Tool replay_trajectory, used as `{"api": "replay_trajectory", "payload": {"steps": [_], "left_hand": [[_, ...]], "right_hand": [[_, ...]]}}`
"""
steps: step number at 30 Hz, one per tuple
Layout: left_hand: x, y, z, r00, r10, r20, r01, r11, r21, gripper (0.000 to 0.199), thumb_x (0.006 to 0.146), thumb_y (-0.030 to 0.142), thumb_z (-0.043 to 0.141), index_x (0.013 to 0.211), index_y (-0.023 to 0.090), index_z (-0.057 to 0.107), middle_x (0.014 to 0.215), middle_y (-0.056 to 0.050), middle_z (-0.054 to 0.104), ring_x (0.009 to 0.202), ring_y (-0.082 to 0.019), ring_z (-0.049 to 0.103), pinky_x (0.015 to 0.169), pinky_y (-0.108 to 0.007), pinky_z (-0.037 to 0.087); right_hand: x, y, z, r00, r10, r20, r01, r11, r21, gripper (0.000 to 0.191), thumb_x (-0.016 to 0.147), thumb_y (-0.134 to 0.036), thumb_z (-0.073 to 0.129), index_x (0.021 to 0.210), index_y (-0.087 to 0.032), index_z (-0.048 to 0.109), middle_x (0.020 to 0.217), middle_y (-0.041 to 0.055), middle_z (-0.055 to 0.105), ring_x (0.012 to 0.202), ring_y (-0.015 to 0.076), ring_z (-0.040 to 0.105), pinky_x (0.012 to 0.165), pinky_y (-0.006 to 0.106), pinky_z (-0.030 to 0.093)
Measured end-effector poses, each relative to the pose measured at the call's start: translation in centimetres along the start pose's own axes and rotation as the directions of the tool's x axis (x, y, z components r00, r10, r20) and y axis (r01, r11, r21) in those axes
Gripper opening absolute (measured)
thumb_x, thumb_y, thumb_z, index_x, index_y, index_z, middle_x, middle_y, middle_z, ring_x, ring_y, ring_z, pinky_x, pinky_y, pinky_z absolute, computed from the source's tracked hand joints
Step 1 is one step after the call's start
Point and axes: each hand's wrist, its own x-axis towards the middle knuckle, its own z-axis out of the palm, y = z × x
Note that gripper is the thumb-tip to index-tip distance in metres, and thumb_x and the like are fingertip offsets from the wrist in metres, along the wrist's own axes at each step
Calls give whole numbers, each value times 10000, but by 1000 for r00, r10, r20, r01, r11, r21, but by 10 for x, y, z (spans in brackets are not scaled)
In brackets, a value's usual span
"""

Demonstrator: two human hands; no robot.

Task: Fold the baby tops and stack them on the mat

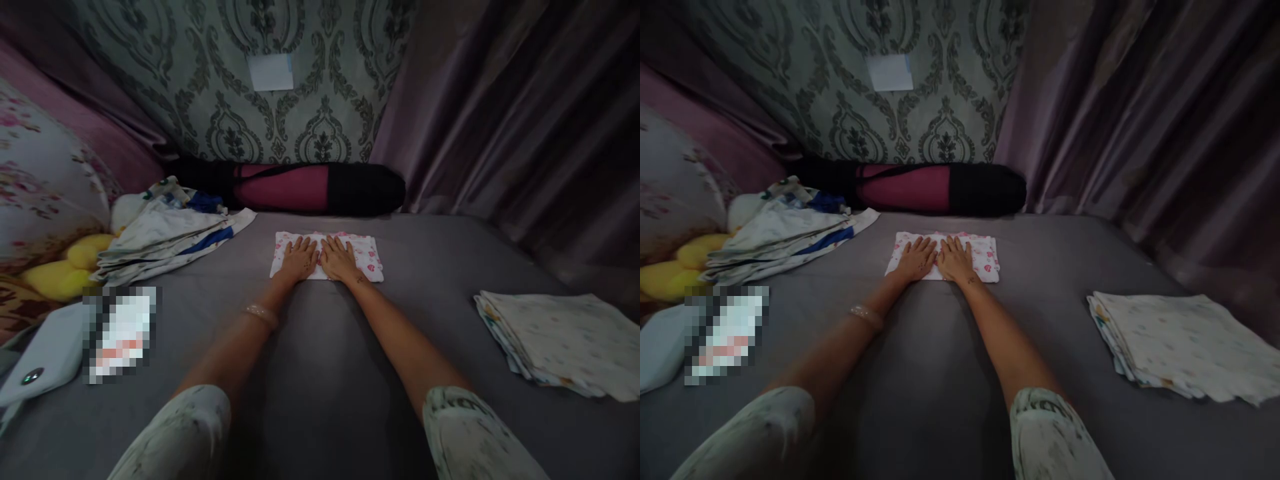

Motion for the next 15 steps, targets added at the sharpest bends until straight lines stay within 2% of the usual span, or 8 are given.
{"api": "replay_trajectory", "payload": {"steps": [4,9,15], "left_hand": [[1,-1,-8,999,11,38,-11,1000,-6,515,981,393,276,1432,186,413,1530,-119,348,1435,-293,241,1153,-517,153],[-1,-9,-19,999,-45,-17,45,999,-4,523,980,406,273,1415,163,433,1504,-147,384,1422,-296,273,1150,-514,166],[-2,-19,-7,995,-93,-25,93,996,3,529,976,426,264,1420,191,429,1513,-129,376,1422,-287,273,1155,-505,155]], "right_hand": [[0,3,-4,1000,3,16,-4,1000,26,540,973,-325,261,1480,-156,338,1565,79,268,1436,247,211,1153,524,121],[-4,19,-9,997,51,-55,-51,999,-5,543,975,-312,260,1478,-122,333,1558,109,277,1447,250,176,1159,526,81],[-8,34,-3,992,111,-64,-114,993,-41,530,976,-322,271,1463,-135,367,1561,96,272,1435,264,207,1153,534,103]]}}
